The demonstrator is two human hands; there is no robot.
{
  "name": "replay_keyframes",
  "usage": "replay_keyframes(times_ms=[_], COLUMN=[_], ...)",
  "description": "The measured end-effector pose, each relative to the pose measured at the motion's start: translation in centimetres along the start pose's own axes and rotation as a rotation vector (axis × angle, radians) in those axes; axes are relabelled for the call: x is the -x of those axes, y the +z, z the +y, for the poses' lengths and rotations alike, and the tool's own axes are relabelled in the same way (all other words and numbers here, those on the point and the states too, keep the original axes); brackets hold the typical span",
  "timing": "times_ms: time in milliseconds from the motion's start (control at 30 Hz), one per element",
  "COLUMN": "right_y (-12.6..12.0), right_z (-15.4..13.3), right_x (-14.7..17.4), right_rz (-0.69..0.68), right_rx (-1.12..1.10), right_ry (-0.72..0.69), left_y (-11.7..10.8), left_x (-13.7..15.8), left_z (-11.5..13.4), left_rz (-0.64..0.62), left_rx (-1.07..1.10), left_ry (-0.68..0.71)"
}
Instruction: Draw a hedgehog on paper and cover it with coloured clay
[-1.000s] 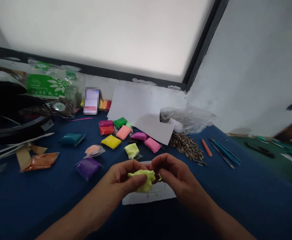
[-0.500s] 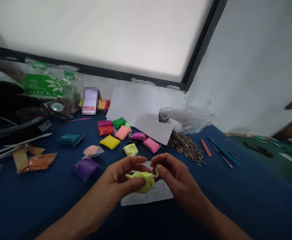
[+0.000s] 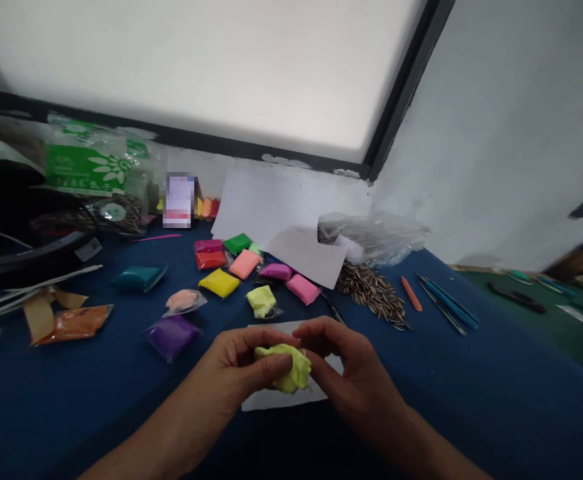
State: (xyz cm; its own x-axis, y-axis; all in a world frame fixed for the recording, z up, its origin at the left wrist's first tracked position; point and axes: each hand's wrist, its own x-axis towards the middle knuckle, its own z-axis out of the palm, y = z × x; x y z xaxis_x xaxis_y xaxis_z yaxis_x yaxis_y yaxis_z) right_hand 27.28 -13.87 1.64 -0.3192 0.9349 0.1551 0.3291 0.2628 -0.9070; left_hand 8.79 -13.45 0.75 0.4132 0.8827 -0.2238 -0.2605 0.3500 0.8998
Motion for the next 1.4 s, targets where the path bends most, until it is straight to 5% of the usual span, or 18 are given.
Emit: replay_keyframes(times_ms=[333,600,867,1033,1233,1400], right_y=[-0.1,-0.2,-1.0,-0.6,-0.6,-0.3], right_z=[-0.9,-0.4,-1.1,-0.7,-0.5,-0.2], right_x=[0.4,0.0,-0.3,-0.2,-0.1,-0.1], right_rz=[-0.050,-0.043,0.018,-0.020,0.004,0.034], right_rx=[-0.108,-0.196,0.085,0.043,0.077,0.067], right_ry=[0.076,0.146,0.021,-0.079,-0.092,-0.086], left_y=[-0.4,0.0,-0.6,-0.3,0.1,0.0], left_x=[0.0,0.2,-0.5,-0.7,0.0,0.0], left_z=[0.4,0.5,-0.6,-1.9,-0.4,0.5], left_rz=[0.126,-0.013,0.068,0.061,-0.075,-0.027], left_rx=[-0.064,-0.055,-0.049,-0.053,-0.078,-0.191], left_ry=[0.050,0.021,0.023,0.054,-0.018,0.016])
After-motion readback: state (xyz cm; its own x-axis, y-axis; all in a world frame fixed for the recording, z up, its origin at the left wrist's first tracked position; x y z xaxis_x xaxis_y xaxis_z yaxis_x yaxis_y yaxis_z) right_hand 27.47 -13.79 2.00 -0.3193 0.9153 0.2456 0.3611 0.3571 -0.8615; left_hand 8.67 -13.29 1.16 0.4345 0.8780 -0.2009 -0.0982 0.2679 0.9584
